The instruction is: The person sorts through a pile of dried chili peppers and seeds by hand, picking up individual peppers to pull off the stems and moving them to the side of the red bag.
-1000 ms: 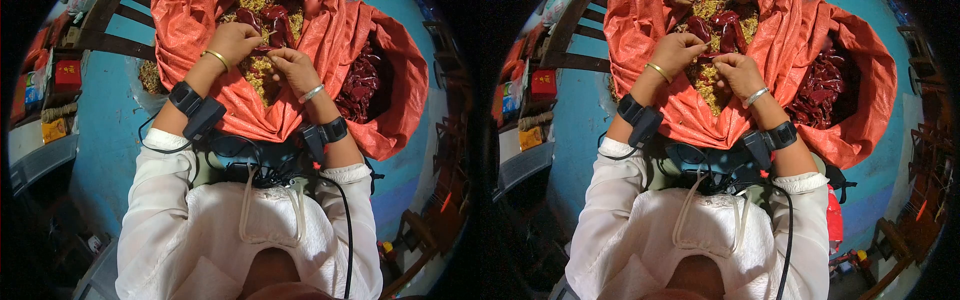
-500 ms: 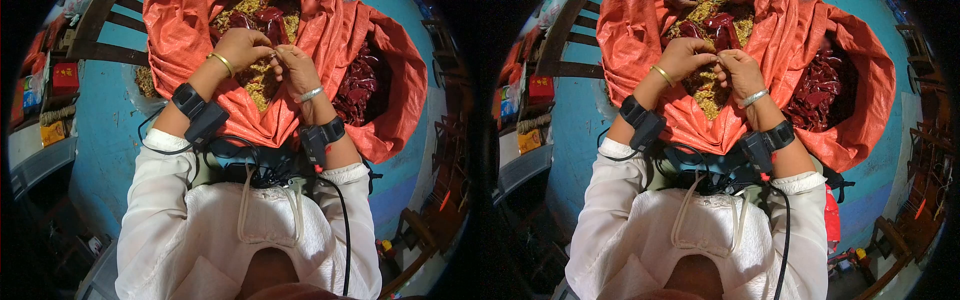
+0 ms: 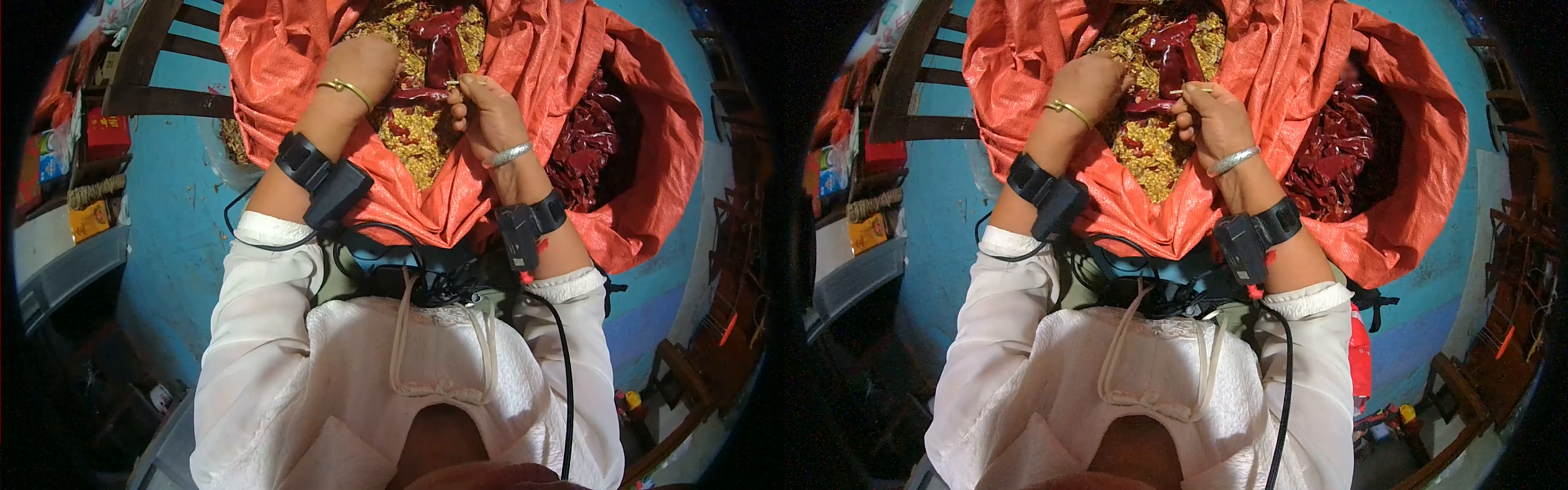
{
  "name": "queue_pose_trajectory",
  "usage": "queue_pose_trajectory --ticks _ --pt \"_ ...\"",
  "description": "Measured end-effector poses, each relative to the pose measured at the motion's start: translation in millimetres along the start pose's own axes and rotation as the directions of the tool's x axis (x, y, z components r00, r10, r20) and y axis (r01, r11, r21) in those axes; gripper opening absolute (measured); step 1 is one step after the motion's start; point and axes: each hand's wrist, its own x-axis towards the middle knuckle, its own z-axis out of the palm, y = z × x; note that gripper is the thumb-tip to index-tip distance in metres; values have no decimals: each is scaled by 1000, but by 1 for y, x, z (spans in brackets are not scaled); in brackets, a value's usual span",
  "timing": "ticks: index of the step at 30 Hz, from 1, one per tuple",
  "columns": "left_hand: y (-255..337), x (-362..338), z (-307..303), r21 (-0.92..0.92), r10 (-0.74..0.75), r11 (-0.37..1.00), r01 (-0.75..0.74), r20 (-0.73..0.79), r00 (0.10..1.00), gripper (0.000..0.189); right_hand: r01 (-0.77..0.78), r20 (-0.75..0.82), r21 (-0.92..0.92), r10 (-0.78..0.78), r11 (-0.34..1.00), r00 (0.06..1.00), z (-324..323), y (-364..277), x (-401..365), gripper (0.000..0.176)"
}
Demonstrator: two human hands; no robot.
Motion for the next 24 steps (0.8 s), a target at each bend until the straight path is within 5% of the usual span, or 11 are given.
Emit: queue_pose_trajectory --ticks 4,10,13,20,24 --pt "-12 9 -4 -47 -10 999 14 71 997 23 -30 36 -7 30 1000 999 -2 1 0 13" --pt "-3 22 9 -99 -180 981 166 -165 970 23 -55 47 -10 55 998 997 -2 1 -1 13" --pt "-3 23 19 -84 -69 995 49 -256 964 22 -57 51 -19 58 998 997 -3 1 0 13" --pt "-12 25 19 6 -88 996 89 -77 993 21 -71 69 -23 72 997 995 -2 0 2 13" --pt "-8 19 7 -165 5 986 -21 -98 995 18 -71 83 -15 72 997 994 -2 0 1 13"
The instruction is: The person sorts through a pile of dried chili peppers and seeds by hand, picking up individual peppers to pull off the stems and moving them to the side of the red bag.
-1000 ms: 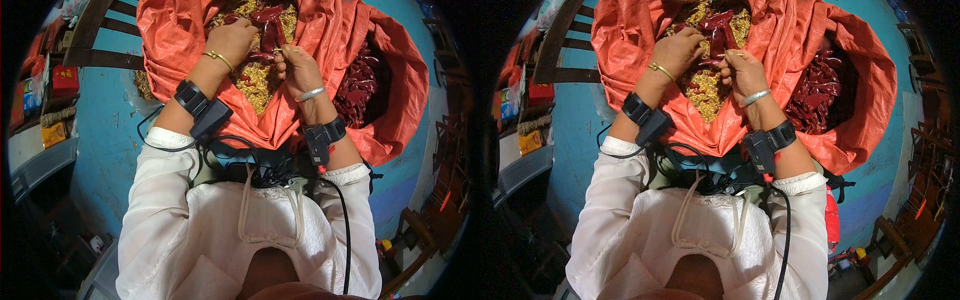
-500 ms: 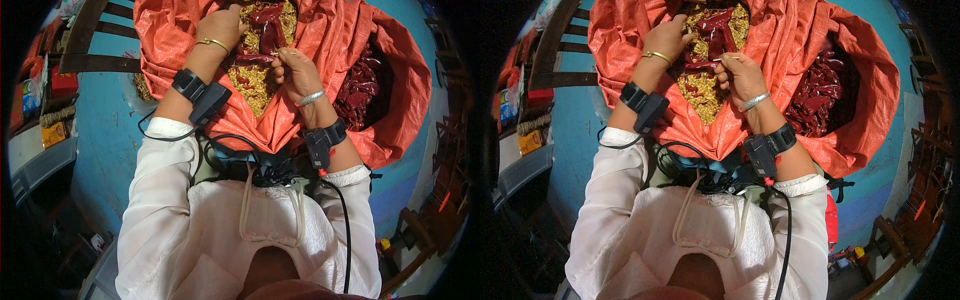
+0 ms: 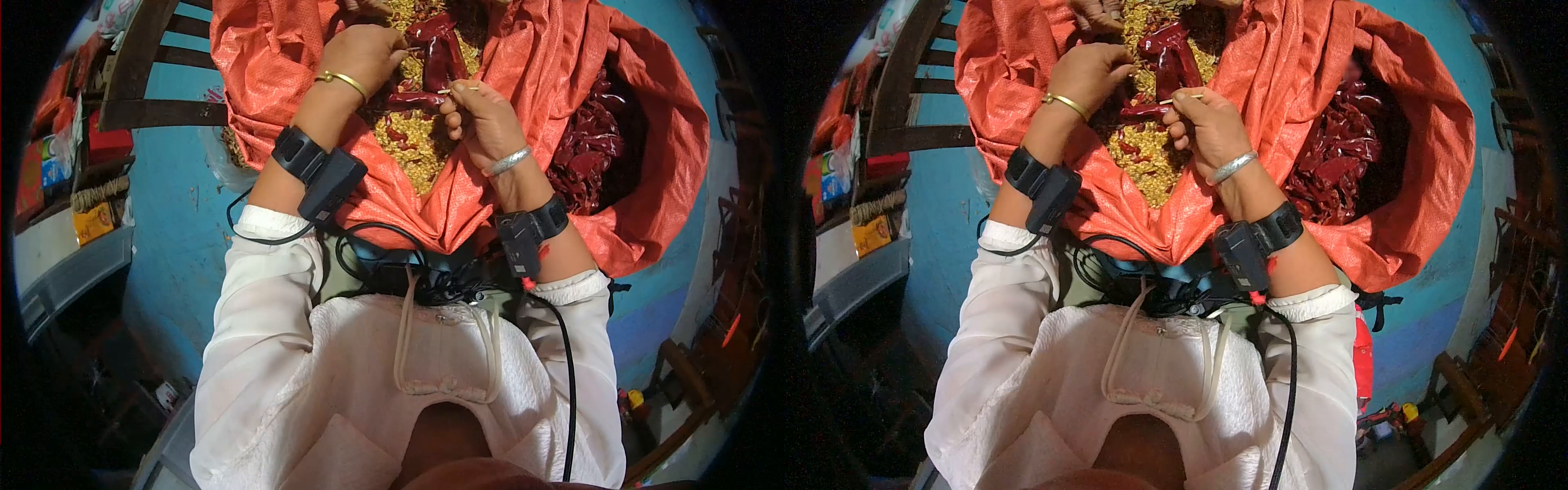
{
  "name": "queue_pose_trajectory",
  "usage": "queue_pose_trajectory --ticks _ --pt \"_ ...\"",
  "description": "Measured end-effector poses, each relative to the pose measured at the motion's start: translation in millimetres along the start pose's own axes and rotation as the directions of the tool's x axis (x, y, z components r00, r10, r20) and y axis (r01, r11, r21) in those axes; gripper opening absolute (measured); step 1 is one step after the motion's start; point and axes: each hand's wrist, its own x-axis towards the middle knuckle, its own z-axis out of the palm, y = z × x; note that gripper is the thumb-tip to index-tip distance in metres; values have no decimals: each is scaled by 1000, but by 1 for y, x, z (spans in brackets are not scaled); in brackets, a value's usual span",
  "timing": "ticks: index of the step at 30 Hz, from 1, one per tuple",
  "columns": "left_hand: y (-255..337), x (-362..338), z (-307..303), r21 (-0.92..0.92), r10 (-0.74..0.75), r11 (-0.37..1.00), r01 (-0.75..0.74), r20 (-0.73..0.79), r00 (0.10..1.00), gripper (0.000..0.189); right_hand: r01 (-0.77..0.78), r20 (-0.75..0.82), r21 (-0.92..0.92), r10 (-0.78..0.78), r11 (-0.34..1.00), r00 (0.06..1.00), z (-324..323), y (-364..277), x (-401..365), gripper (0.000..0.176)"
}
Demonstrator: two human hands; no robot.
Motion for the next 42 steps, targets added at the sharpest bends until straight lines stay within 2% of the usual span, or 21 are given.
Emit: queue_pose_trajectory --ticks 2,5,9,12,15,17,18,19,20,21,24,26,28,29,31,35,37,38,40,41,42 --pt "4 0 3 -63 53 997 -54 -18 998 17 3 3 -16 -3 1000 1000 0 1 0 12" --pt "8 2 13 139 185 973 -182 -11 983 14 10 5 -37 -9 999 1000 -1 4 2 12" --pt "12 2 20 271 159 952 -146 -28 987 13 7 2 -37 -7 999 1000 0 2 0 12" --pt "12 2 20 323 116 938 -125 45 992 12 -2 2 -48 2 999 1000 1 1 0 12" --pt "8 0 18 207 94 973 -98 32 995 12 0 -5 -38 0 999 1000 2 0 -2 12" --pt "10 -5 10 -182 78 978 -97 -113 991 12 24 -27 -36 -25 999 999 4 -1 -3 12" --pt "11 -7 9 -182 85 978 -105 -113 990 12 29 -32 -33 -30 999 999 5 -2 -3 12" --pt "13 -10 9 -570 -37 820 53 39 999 13 59 -19 -58 -60 997 998 6 -3 -4 13" --pt "14 -13 9 -828 -88 506 241 229 970 15 88 -5 -84 -88 993 996 8 -4 -4 14" --pt "17 -16 2 -888 -56 345 304 304 951 17 114 -10 -115 -116 987 993 10 -6 -5 15" --pt "29 -26 -2 -905 10 260 336 351 936 12 146 20 -112 -144 983 989 12 -4 -4 17" --pt "33 -31 -1 -903 16 249 351 366 931 13 153 3 -128 -154 980 988 14 -2 -5 17" --pt "35 -33 -4 -798 -34 534 280 311 950 13 175 7 -176 -176 969 984 15 1 -6 16" --pt "36 -34 -8 -800 -35 532 279 309 950 13 174 8 -179 -175 968 984 17 3 -7 16" --pt "37 -35 -13 -582 -4 798 156 254 967 13 230 13 -255 -234 939 972 19 6 -10 15" --pt "35 -43 -4 -686 40 725 58 126 991 16 217 20 -248 -218 944 976 10 4 -5 14" --pt "30 -42 -4 -835 -175 522 175 96 980 20 152 -13 -90 -153 984 988 6 0 -4 13" --pt "26 -40 -7 -863 -213 447 235 153 965 26 153 -13 -90 -155 984 988 7 -1 -4 13" --pt "30 -40 -13 -965 -249 -66 252 260 933 32 152 -27 -262 -165 953 986 11 -5 -8 12" --pt "33 -41 -12 -966 -251 -68 251 260 932 32 151 -26 -263 -163 953 986 12 -4 -9 12" --pt "37 -42 -10 -927 -201 -197 319 357 912 35 195 11 -292 -201 936 980 15 -2 -9 12"
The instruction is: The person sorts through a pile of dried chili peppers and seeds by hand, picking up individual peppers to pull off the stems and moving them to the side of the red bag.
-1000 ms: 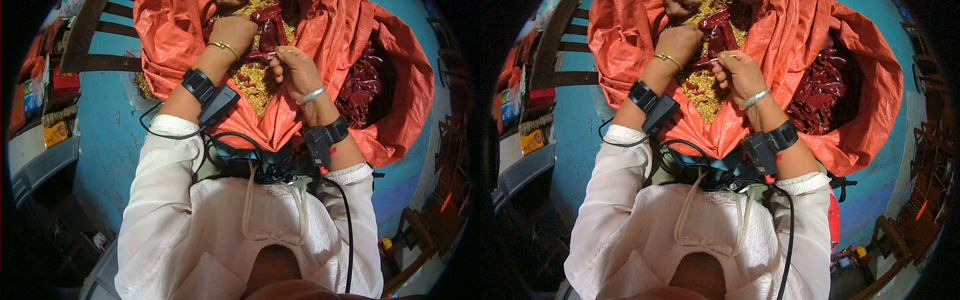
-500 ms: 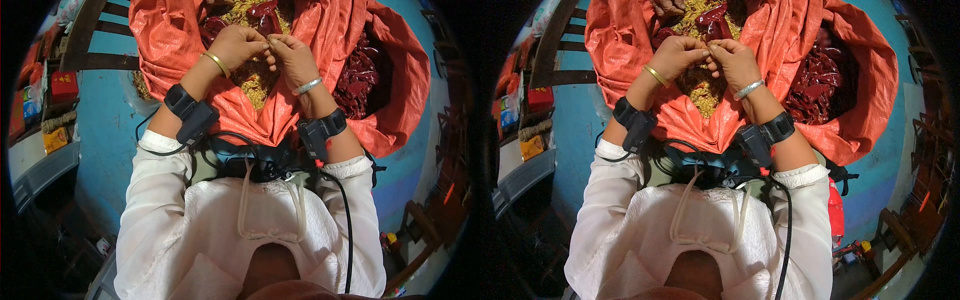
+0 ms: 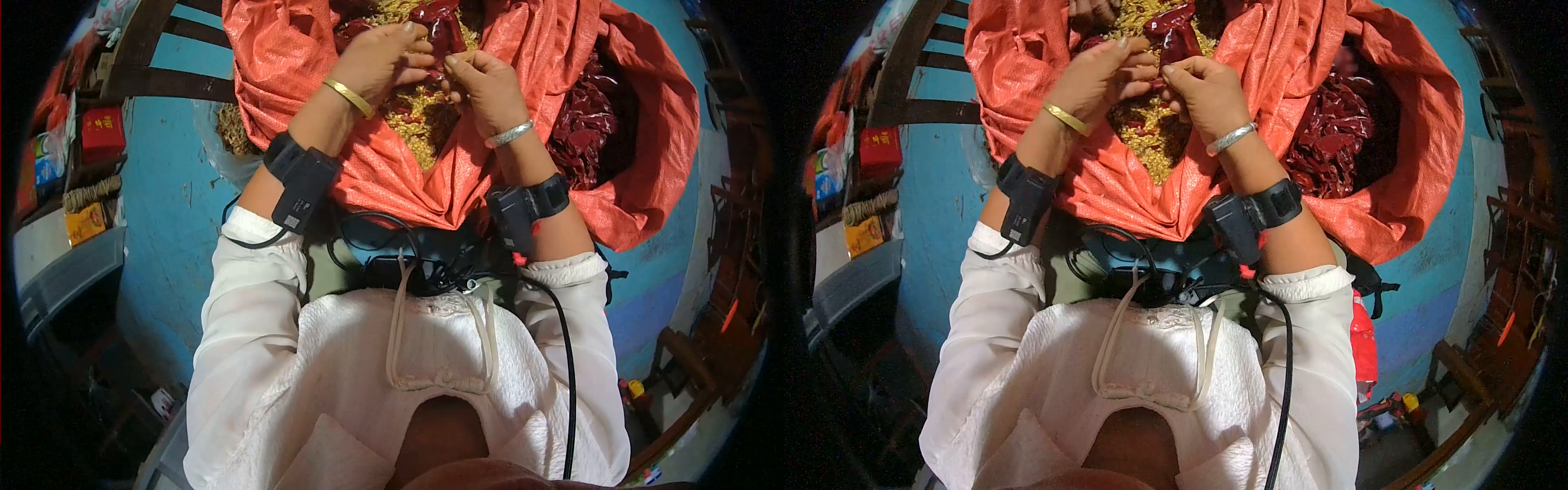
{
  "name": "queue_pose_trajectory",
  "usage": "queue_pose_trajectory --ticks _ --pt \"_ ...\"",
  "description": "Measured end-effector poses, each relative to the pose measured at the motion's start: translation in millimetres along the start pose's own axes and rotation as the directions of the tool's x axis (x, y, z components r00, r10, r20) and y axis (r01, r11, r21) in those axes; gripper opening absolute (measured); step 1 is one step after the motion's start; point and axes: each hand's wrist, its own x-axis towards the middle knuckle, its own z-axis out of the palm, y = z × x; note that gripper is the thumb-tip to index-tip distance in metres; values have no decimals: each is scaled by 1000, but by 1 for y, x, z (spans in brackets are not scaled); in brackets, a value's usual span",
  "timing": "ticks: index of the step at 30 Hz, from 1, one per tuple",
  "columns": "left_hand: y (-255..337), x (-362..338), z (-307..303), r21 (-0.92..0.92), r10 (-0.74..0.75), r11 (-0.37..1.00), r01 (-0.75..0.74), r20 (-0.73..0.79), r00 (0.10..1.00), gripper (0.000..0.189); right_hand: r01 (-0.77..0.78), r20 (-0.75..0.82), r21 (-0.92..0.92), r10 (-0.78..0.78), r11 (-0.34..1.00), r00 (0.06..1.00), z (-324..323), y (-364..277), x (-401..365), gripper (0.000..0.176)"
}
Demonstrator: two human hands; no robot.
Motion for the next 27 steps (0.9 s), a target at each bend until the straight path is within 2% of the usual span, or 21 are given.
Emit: queue_pose_trajectory --ticks 2,4,5,6,7,8,9,10,11,12,14,16,17,18,20,21,22,24,27 --pt "-16 3 -3 -153 -165 971 186 141 976 38 42 31 -30 -41 999 999 8 -1 -4 13" --pt "-22 -2 0 -374 -153 876 304 381 912 37 92 129 -118 -76 989 989 16 -6 -9 13" --pt "-23 -5 3 -392 -225 856 337 304 926 37 146 142 -221 -117 964 983 16 0 -7 16" --pt "-25 -4 3 -394 -225 856 336 301 927 37 145 144 -221 -114 964 983 14 5 -3 16" --pt "-29 -3 2 -488 -237 800 348 277 931 38 414 217 -457 -352 788 910 11 9 1 17" --pt "-34 -1 0 -576 -250 736 354 255 934 39 612 344 -624 -533 485 773 9 11 3 19" --pt "-36 2 -5 -581 -194 699 417 407 892 43 541 320 -633 -448 554 834 10 3 -2 23" --pt "-39 3 -9 -582 -194 699 417 406 893 43 540 321 -633 -447 554 835 12 -1 -6 23" --pt "-42 4 -11 -618 -193 656 433 418 888 46 384 170 -446 -345 808 923 14 -5 -10 25" --pt "-40 3 -11 -651 -191 611 449 430 883 49 194 53 -193 -187 962 981 16 -9 -11 27" --pt "-33 2 -10 -645 -230 635 425 367 901 49 197 55 -118 -191 973 980 12 -14 -10 28" --pt "-25 1 -8 -622 -299 684 381 238 924 51 172 -33 97 -169 980 985 5 -14 -3 27" --pt "-22 0 -11 -609 -277 701 370 246 929 43 150 -60 129 -143 980 988 2 -13 -1 26" --pt "-23 3 -19 -609 -276 702 370 246 929 43 151 -59 129 -144 980 988 0 -12 1 26" --pt "-28 12 -34 -559 -171 752 349 346 923 31 95 -72 148 -85 985 994 -1 -10 1 25" --pt "-10 6 -24 -587 -204 751 303 230 952 23 95 -72 148 -85 984 994 -1 -8 0 25" --pt "-2 8 -30 -611 -166 732 301 268 949 21 74 -48 141 -67 987 997 -1 -6 0 25" --pt "9 16 -50 -432 -68 891 137 172 983 21 56 -23 134 -53 989 998 -1 -4 0 25" --pt "18 22 -60 -235 -41 972 23 -72 997 20 0 1 91 0 996 1000 1 0 -1 23"
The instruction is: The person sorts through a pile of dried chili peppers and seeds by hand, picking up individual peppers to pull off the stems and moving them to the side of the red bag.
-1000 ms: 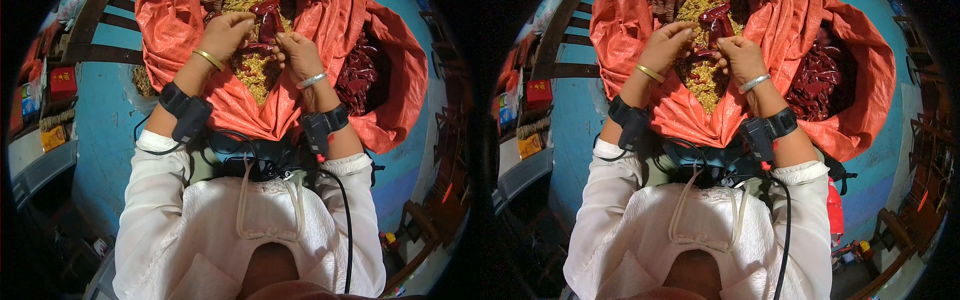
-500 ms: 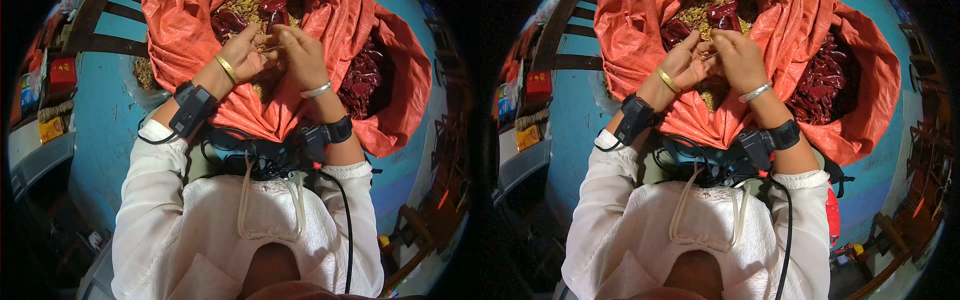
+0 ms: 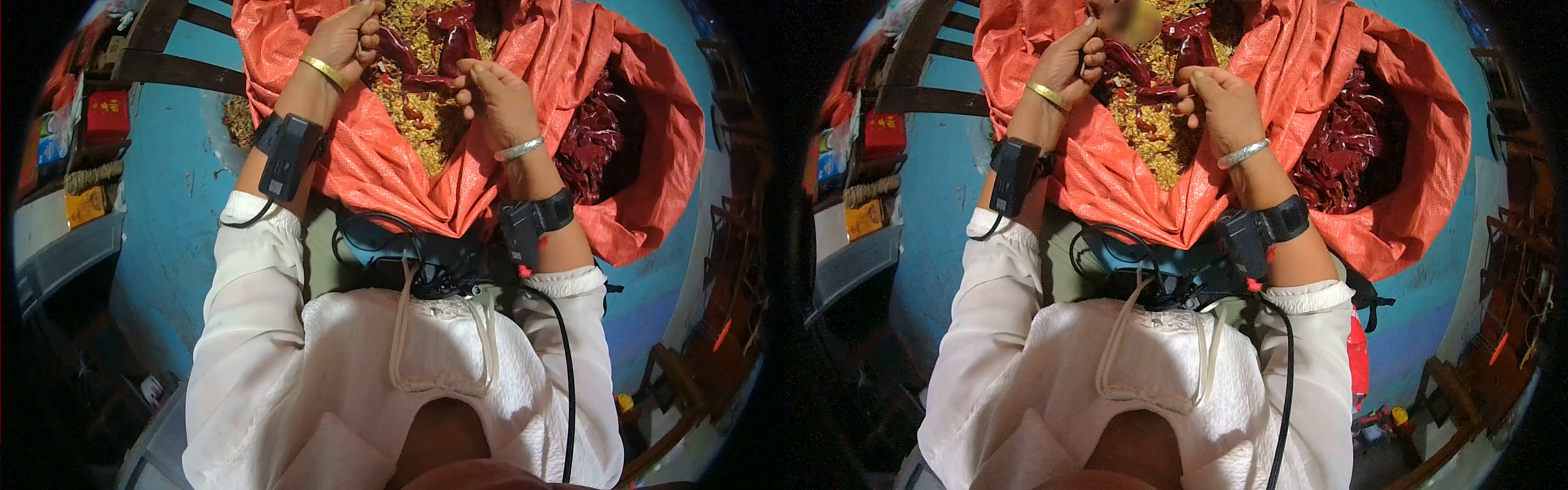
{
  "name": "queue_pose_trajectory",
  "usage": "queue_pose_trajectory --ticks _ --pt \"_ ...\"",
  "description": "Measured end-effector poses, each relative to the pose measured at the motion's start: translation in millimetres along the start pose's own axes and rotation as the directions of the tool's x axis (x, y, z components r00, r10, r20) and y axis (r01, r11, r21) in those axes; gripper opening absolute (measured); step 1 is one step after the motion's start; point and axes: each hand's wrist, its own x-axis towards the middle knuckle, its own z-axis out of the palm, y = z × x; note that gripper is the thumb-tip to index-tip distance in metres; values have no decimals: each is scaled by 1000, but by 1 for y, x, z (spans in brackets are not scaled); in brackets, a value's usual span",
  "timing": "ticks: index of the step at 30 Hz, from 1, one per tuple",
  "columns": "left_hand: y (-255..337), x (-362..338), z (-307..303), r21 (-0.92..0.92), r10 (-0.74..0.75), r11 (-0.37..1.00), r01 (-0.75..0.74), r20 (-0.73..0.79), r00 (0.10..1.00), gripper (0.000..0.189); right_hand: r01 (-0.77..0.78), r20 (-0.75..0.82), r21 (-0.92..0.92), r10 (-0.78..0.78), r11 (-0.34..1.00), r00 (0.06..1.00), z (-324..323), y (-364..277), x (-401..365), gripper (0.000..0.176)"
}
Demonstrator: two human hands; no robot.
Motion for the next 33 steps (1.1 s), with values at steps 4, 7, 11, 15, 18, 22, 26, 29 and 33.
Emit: queue_pose_trajectory --ticks 4,7,11,15,18,22,26,29,33 --pt "-6 10 -10 443 73 896 0 -149 986 21 -43 26 -42 45 998 999 3 5 -4 21" --pt "-25 28 -17 924 394 287 -253 127 910 26 -47 31 -95 50 994 998 4 3 -5 21" --pt "-17 9 7 973 258 -217 -82 138 956 30 -55 30 -103 58 993 998 4 3 -2 20" --pt "-7 4 14 966 -3 -239 -102 105 995 29 -75 26 -113 78 991 997 2 4 2 19" --pt "-2 4 22 951 -117 -285 -119 89 989 29 -82 28 -123 86 989 996 2 5 5 19" --pt "-11 15 14 970 224 -237 -54 109 968 30 -92 23 -130 95 987 995 2 4 5 19" --pt "-22 30 18 964 351 -266 -27 123 928 32 -91 39 -133 97 987 995 1 4 7 19" --pt "-28 36 26 950 304 -308 40 59 951 27 -89 40 -146 96 985 995 1 3 5 19" --pt "-25 37 26 945 317 -321 54 54 947 26 -97 27 -154 102 983 994 0 2 4 20"
